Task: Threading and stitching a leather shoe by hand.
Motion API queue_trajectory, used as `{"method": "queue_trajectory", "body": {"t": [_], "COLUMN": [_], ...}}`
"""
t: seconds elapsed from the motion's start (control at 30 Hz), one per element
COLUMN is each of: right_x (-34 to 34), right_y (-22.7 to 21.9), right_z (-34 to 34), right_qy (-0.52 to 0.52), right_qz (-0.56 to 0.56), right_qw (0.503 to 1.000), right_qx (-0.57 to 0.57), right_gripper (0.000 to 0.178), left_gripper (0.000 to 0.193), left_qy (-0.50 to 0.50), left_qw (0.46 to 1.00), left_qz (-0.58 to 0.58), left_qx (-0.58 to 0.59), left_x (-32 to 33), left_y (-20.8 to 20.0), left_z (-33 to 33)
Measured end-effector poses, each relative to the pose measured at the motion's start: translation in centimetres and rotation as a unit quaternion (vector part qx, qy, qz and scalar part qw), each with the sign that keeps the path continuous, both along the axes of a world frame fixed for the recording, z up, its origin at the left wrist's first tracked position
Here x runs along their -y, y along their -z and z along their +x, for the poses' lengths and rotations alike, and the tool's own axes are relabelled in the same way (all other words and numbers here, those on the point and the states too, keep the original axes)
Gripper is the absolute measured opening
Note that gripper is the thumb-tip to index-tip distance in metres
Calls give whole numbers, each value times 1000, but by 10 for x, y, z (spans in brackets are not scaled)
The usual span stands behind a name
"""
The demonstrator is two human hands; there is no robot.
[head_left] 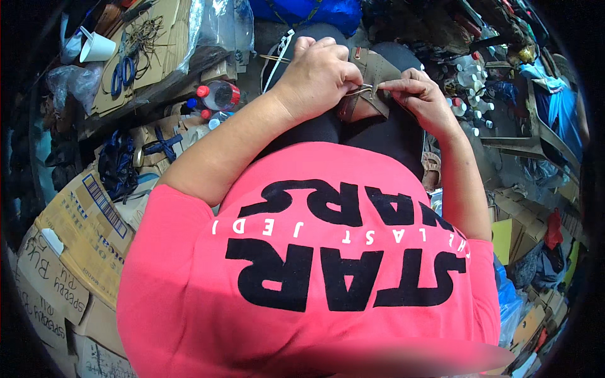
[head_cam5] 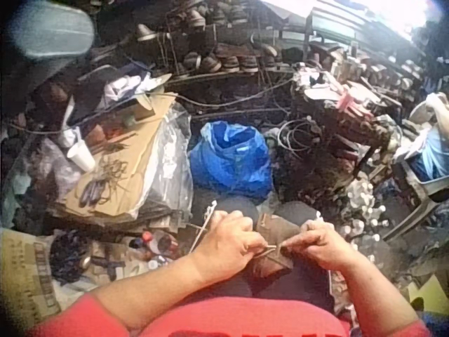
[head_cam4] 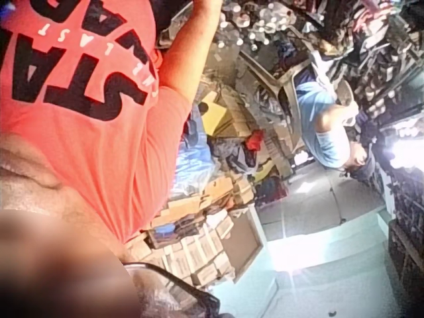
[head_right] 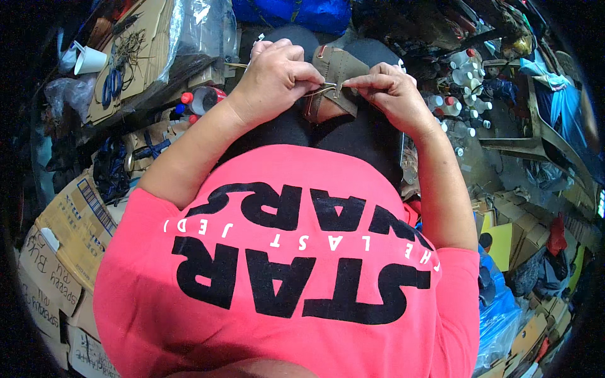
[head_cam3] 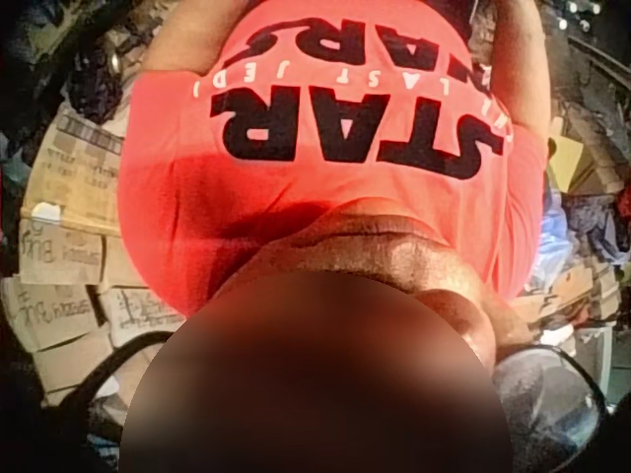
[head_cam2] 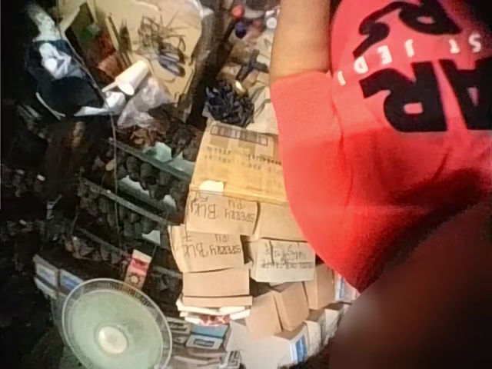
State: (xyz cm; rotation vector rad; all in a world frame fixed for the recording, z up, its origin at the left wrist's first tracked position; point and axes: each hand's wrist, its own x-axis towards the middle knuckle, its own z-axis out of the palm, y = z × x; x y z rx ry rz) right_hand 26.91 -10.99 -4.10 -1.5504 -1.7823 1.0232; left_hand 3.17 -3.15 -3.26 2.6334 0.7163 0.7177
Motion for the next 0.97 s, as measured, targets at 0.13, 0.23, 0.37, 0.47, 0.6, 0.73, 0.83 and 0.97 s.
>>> {"method": "queue_trajectory", "body": {"t": [0.13, 0.23, 0.37, 0.47, 0.6, 0.73, 0.83, 0.97], "right_x": [2, 1, -3, -4, -2, 4, 6, 12], "right_y": [2, 3, 6, 12, 10, -3, -12, -24], "right_z": [1, 0, 0, 0, -1, 2, 14, 6], "right_qy": [8, 8, -9, -11, -17, 30, 68, 13], "right_qz": [-18, -20, 5, 49, 54, 44, 56, 25], "right_qw": [999, 999, 1000, 998, 997, 999, 996, 974], "right_qx": [-49, -37, 3, 35, 61, -8, 26, 225], "right_gripper": [41, 41, 37, 33, 28, 24, 19, 35], "left_gripper": [16, 20, 18, 16, 17, 19, 19, 19], "left_qy": [40, 52, 58, 55, 44, 43, 54, 56], "left_qw": [998, 995, 987, 989, 994, 993, 990, 988], "left_qz": [-34, -86, -145, -136, -100, -104, -125, -142], "left_qx": [19, -6, 24, 33, 20, 43, 45, 0], "left_x": [-7, -15, -24, -23, -17, -13, -16, -18], "left_y": [3, 9, 27, 31, 26, 24, 22, 21], "left_z": [-7, -9, -5, 0, 0, -5, -8, -8]}}
